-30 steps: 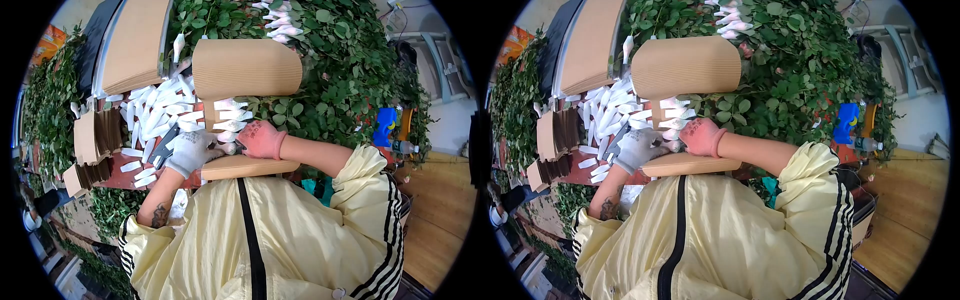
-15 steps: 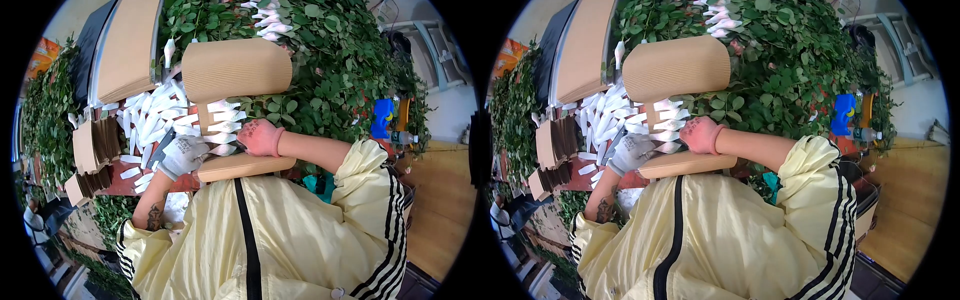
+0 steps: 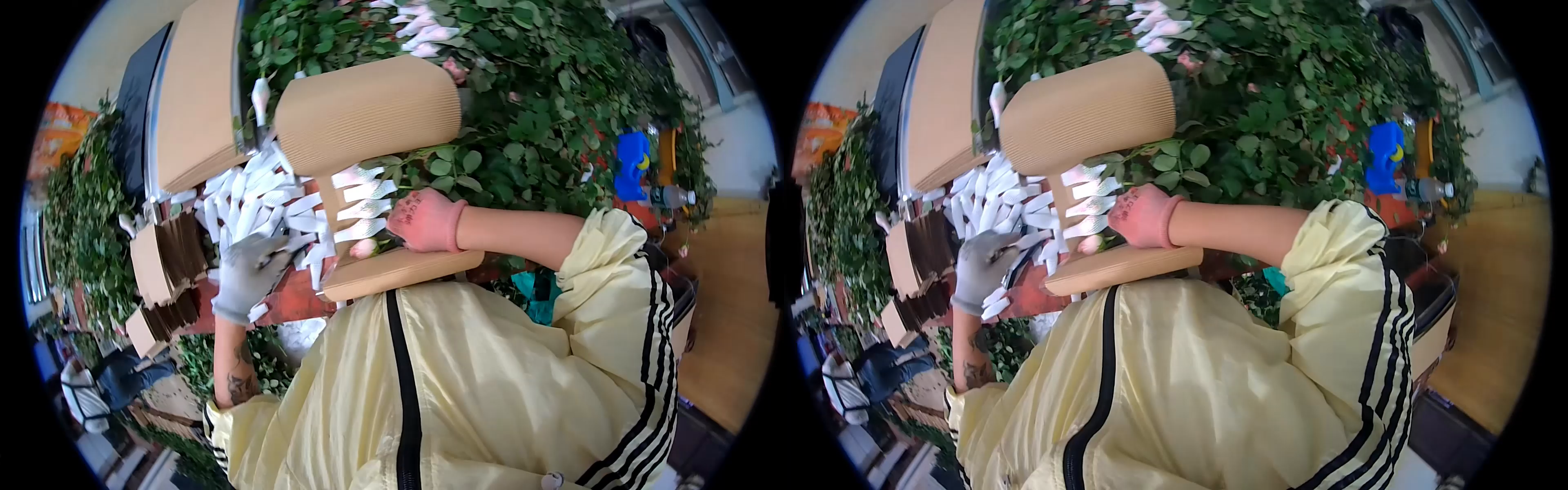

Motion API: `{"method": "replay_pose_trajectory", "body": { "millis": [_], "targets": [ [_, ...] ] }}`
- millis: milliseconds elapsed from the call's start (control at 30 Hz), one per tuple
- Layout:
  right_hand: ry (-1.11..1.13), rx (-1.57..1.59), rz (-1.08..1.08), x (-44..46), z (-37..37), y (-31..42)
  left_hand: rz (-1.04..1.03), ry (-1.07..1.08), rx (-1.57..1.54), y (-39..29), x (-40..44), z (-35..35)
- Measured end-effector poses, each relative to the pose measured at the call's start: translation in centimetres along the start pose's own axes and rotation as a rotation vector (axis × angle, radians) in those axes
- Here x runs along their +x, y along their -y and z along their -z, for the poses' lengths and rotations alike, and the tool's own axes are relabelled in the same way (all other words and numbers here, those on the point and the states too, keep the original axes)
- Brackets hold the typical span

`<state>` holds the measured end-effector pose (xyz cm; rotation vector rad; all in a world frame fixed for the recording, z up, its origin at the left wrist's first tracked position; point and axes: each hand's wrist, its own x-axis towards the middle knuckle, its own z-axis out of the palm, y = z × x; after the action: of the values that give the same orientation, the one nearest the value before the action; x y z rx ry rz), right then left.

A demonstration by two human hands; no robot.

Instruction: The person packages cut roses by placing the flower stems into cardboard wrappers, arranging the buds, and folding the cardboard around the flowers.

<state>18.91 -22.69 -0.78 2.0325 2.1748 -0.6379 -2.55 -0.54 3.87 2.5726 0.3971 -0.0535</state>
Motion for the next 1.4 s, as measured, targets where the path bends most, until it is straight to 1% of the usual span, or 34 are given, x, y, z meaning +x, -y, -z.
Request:
{"method": "replay_pose_trajectory", "body": {
  "millis": [33,67,100,167,200,267,333,367,433,467,500,533,567,633,700,733,767,833,900,933,967,1033,1100,1133,1167,1200,1233,1300,1333,1400],
  "targets": [
    [0.003,-0.014,0.012,-0.2,0.6,0.2,-0.116,0.030,-0.152,-1.0,0.9,-0.1],
    [0.005,-0.032,0.025,-0.3,1.4,0.3,-0.204,-0.035,-0.257,-1.0,1.5,-1.6],
    [0.010,-0.046,0.052,-0.3,2.7,0.8,-0.275,-0.101,-0.212,-1.4,2.3,-2.8],
    [-0.038,-0.057,-0.051,-0.5,4.8,1.4,-0.275,-0.059,-0.093,-2.0,3.6,-4.3],
    [-0.137,-0.083,-0.019,-0.1,3.8,0.9,-0.276,-0.037,-0.039,-1.9,4.1,-5.2],
    [-0.103,-0.098,-0.023,0.3,2.6,0.6,-0.262,-0.025,0.007,-1.8,4.6,-6.0],
    [-0.072,-0.111,-0.036,0.7,1.9,0.3,-0.207,0.163,0.113,-1.7,4.8,-6.4],
    [-0.098,-0.132,-0.009,1.0,1.7,0.2,-0.199,0.158,0.107,-1.3,4.6,-7.1],
    [-0.124,-0.147,0.012,1.4,0.9,0.1,-0.297,0.058,0.148,-0.6,4.3,-8.2],
    [-0.160,-0.141,0.031,1.7,0.4,-0.1,-0.304,0.060,0.147,0.0,4.1,-8.2],
    [-0.195,-0.134,0.046,1.7,0.2,-0.3,-0.357,0.006,0.120,0.3,4.0,-7.5],
    [-0.192,-0.132,0.032,1.7,0.3,-0.3,-0.409,-0.047,0.089,0.4,3.8,-7.0],
    [-0.173,-0.120,0.018,1.6,0.4,-0.3,-0.422,-0.042,0.083,0.5,3.7,-6.7],
    [-0.156,-0.105,-0.007,1.6,0.3,-0.3,-0.397,-0.019,0.049,1.0,3.4,-6.2],
    [-0.125,-0.109,-0.051,1.7,-0.2,-0.4,-0.276,-0.084,0.135,3.8,2.2,-5.6],
    [-0.041,-0.097,-0.074,1.9,-0.4,-0.6,-0.180,-0.082,0.188,4.4,1.9,-4.3],
    [-0.046,-0.095,-0.080,1.6,-0.5,-0.7,-0.074,-0.132,0.172,4.8,1.0,-3.3],
    [-0.181,-0.083,-0.018,1.1,-0.6,-0.6,0.111,-0.117,0.177,2.1,0.5,-0.5],
    [-0.141,-0.087,-0.032,1.0,0.3,-0.2,-0.096,-0.107,-0.052,0.6,1.0,-0.4],
    [-0.100,-0.094,-0.054,1.0,0.7,0.0,-0.261,-0.112,-0.205,-0.1,1.9,-1.5],
    [-0.098,-0.099,-0.045,1.2,0.7,0.1,-0.363,-0.012,-0.245,-1.1,2.4,-2.0],
    [-0.063,-0.129,-0.039,1.4,0.5,-0.2,-0.402,0.179,-0.169,-3.2,4.1,-3.1],
    [-0.079,-0.133,-0.033,1.3,0.4,-0.3,-0.476,0.281,-0.237,-3.2,5.3,-5.4],
    [-0.092,-0.125,-0.025,1.3,0.3,-0.3,-0.479,0.279,-0.240,-3.1,5.4,-6.0],
    [-0.091,-0.126,-0.026,1.3,0.2,-0.3,-0.472,0.294,-0.175,-2.9,5.4,-6.5],
    [-0.103,-0.129,0.004,1.5,0.0,-0.4,-0.464,0.313,-0.109,-2.6,5.4,-6.9],
    [-0.119,-0.126,0.032,1.5,-0.1,-0.3,-0.466,0.321,-0.107,-2.4,5.4,-7.2],
    [-0.099,-0.101,0.036,1.6,0.2,-0.5,-0.534,0.202,-0.214,-2.2,5.0,-7.3],
    [-0.075,-0.086,0.047,1.8,0.4,-0.5,-0.526,0.208,-0.209,-2.1,4.7,-6.8],
    [-0.075,-0.065,0.026,2.0,0.2,-0.5,-0.297,-0.026,-0.292,-2.0,3.9,-5.6]
  ]
}}
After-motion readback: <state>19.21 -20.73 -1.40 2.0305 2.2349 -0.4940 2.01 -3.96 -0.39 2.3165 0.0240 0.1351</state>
